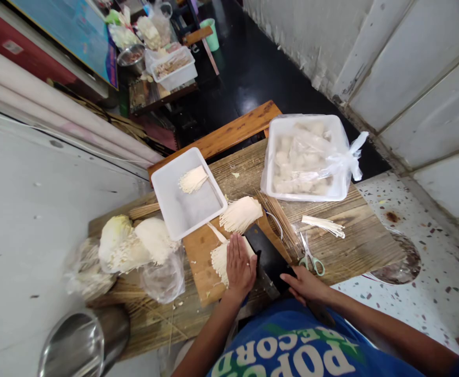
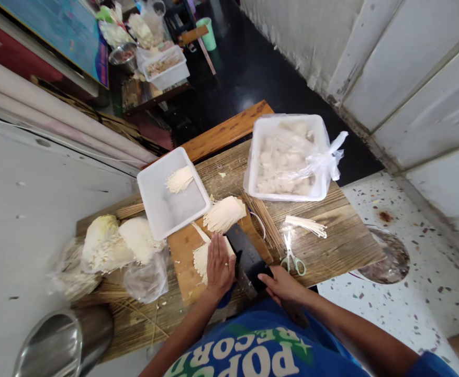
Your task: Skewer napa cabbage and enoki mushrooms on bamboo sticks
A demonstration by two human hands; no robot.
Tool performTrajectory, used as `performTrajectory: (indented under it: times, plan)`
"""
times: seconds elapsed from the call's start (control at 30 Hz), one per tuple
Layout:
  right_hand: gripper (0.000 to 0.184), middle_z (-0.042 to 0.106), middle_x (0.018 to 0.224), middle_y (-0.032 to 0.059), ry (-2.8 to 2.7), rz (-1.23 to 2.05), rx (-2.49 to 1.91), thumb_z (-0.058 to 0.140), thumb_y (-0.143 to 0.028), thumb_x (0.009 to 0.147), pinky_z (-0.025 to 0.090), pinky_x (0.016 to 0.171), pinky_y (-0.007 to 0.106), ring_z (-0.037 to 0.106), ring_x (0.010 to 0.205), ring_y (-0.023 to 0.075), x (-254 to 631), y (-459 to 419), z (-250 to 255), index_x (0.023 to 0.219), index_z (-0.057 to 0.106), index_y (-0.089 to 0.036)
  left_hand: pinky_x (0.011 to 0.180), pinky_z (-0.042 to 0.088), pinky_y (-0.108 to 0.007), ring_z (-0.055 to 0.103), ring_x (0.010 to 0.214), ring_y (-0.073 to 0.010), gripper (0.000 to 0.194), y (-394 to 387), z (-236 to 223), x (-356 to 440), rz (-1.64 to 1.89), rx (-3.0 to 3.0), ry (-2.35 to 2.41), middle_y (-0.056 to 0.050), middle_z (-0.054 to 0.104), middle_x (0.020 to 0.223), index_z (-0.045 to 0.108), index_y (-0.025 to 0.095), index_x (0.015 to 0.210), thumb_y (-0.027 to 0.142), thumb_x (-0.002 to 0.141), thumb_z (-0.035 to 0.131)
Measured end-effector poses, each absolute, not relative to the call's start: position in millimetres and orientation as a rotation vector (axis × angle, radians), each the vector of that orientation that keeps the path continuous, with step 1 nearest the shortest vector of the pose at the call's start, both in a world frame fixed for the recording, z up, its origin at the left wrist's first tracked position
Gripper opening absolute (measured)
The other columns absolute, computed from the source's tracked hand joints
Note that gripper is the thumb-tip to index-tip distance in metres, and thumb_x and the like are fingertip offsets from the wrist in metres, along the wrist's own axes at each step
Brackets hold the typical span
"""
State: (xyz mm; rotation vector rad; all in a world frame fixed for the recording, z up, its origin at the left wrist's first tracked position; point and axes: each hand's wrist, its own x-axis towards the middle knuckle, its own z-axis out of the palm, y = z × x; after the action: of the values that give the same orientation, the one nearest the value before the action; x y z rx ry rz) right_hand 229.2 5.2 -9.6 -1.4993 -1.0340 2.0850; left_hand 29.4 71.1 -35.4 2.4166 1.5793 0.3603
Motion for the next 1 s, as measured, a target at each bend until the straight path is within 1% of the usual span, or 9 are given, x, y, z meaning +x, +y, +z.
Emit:
performTrajectory:
  times: [0.27,0.47,0.6,0.67,0.73,0.8,0.83,0.9,1.0]
  plan:
    - [0.034,0.041,0.037,-0.0066,-1.016,2.105,-1.491,0.040,-0.043,0.087,0.030,0.029,0.018,0.037,0.028,0.0082,209,24,-10,0.061,0.039,-0.021,0.115,0.021,-0.051,0.010,0.144,-0.0271,0.068,71,-32,36,0.413,2.339,1.699,-0.018,0.015,0.155,0.004,0.010,0.149,0.030,0.093,0.038]
    - [0.029,0.040,0.037,-0.0073,-1.088,2.065,-1.529,0.041,-0.038,0.088,0.030,0.029,0.018,0.038,0.028,0.0090,217,18,13,0.065,0.041,-0.021,0.114,0.023,-0.051,0.010,0.144,-0.0279,0.071,70,-23,41,0.424,2.353,1.671,-0.020,0.015,0.155,-0.001,0.009,0.149,0.031,0.093,0.038]
    - [0.032,0.041,0.036,-0.0047,-1.254,2.004,-1.526,0.039,-0.035,0.090,0.034,0.035,0.021,0.041,0.031,0.0104,211,27,40,0.062,0.045,-0.020,0.114,0.021,-0.055,0.008,0.144,-0.0289,0.070,71,3,33,0.540,2.314,1.722,-0.018,0.009,0.156,-0.006,0.012,0.149,0.029,0.094,0.035]
    - [0.029,0.049,0.044,-0.0008,-1.454,1.853,-1.508,0.040,-0.031,0.090,0.041,0.046,0.023,0.051,0.041,0.0135,205,34,62,0.065,0.049,-0.018,0.114,0.018,-0.057,0.006,0.144,-0.0302,0.068,70,26,24,0.625,2.310,1.758,-0.016,0.004,0.157,-0.007,0.014,0.149,0.028,0.095,0.032]
    - [0.019,0.062,0.063,0.0049,-1.634,1.642,-1.460,0.045,-0.028,0.087,0.046,0.060,0.027,0.061,0.064,0.0185,201,41,86,0.076,0.055,-0.017,0.115,0.014,-0.058,0.003,0.144,-0.0316,0.067,70,55,16,0.695,2.339,1.797,-0.014,0.000,0.157,-0.006,0.015,0.149,0.028,0.095,0.030]
    - [0.013,0.066,0.079,0.0077,-1.679,1.538,-1.410,0.048,-0.028,0.085,0.046,0.068,0.027,0.062,0.079,0.0208,201,46,109,0.082,0.056,-0.018,0.115,0.012,-0.058,0.003,0.144,-0.0329,0.068,74,84,13,0.729,2.384,1.843,-0.013,-0.001,0.158,-0.004,0.013,0.149,0.031,0.094,0.031]
    - [0.015,0.066,0.078,0.0070,-1.651,1.570,-1.400,0.048,-0.030,0.086,0.047,0.066,0.026,0.063,0.075,0.0199,203,48,117,0.080,0.056,-0.018,0.115,0.012,-0.058,0.004,0.144,-0.0335,0.069,79,95,15,0.731,2.409,1.857,-0.014,-0.001,0.157,-0.004,0.012,0.149,0.033,0.094,0.033]
    - [0.025,0.060,0.059,0.0023,-1.521,1.703,-1.405,0.044,-0.034,0.089,0.044,0.052,0.023,0.058,0.054,0.0149,210,49,124,0.071,0.052,-0.019,0.116,0.012,-0.057,0.006,0.143,-0.0337,0.073,91,108,25,0.725,2.468,1.813,-0.015,0.003,0.157,-0.002,0.011,0.149,0.035,0.093,0.038]
    - [0.039,0.044,0.040,-0.0037,-1.263,1.847,-1.450,0.039,-0.042,0.092,0.035,0.037,0.020,0.043,0.033,0.0089,224,53,110,0.061,0.044,-0.020,0.115,0.017,-0.053,0.010,0.144,-0.0305,0.076,116,93,49,0.664,2.540,1.631,-0.018,0.013,0.156,-0.001,0.011,0.149,0.036,0.092,0.043]
